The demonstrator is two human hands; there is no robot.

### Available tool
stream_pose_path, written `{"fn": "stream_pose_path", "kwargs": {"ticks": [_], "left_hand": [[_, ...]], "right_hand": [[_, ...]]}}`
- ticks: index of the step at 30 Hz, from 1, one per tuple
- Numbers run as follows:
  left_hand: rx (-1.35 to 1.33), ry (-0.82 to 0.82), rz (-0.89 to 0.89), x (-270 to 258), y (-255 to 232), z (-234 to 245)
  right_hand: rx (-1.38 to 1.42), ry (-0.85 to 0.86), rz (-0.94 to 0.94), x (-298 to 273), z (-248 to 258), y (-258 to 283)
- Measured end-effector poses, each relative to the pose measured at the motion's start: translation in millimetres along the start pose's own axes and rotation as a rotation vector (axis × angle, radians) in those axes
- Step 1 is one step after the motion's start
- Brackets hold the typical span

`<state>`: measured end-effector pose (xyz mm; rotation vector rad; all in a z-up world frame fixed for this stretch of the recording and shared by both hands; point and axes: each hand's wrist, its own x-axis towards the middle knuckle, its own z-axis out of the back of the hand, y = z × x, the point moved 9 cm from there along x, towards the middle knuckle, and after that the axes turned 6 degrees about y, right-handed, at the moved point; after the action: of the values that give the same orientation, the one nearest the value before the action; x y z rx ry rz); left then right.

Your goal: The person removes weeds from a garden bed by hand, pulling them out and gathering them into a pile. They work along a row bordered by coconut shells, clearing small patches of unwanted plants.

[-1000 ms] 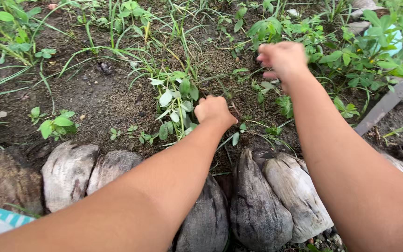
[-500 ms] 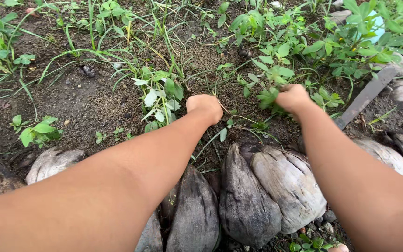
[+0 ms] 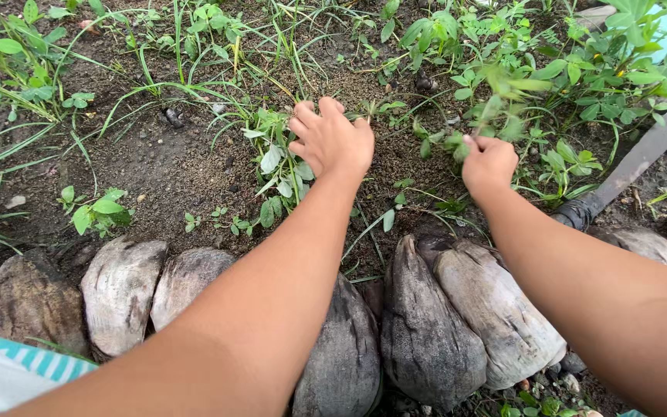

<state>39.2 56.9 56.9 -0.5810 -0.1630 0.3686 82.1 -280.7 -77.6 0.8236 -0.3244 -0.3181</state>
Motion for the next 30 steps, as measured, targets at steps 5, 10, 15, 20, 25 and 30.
{"fn": "stream_pose_path", "kwargs": {"ticks": [5,10,15,20,25,30], "left_hand": [[-0.159,-0.094,-0.186,-24.3,-32.0,-0.2],[-0.319,-0.058,-0.399,-55.5,-57.6,-23.6],[-0.279,0.059,-0.428,-57.1,-65.1,-46.3],[-0.395,0.211,-0.414,-43.5,-73.6,-79.6],[-0.951,0.577,-0.090,-19.1,-71.6,-147.9],[-0.965,0.341,0.185,7.3,-14.9,-136.0]], "right_hand": [[0.085,0.068,-0.075,3.1,-0.3,-7.2],[0.188,-0.156,-0.104,12.1,9.6,-29.9],[0.346,-0.409,-0.113,37.6,59.9,-16.6],[0.710,0.124,-0.153,67.9,78.7,61.7],[0.483,0.809,-0.185,12.8,23.8,120.0],[0.303,-0.215,-0.258,-27.0,89.8,71.1]]}}
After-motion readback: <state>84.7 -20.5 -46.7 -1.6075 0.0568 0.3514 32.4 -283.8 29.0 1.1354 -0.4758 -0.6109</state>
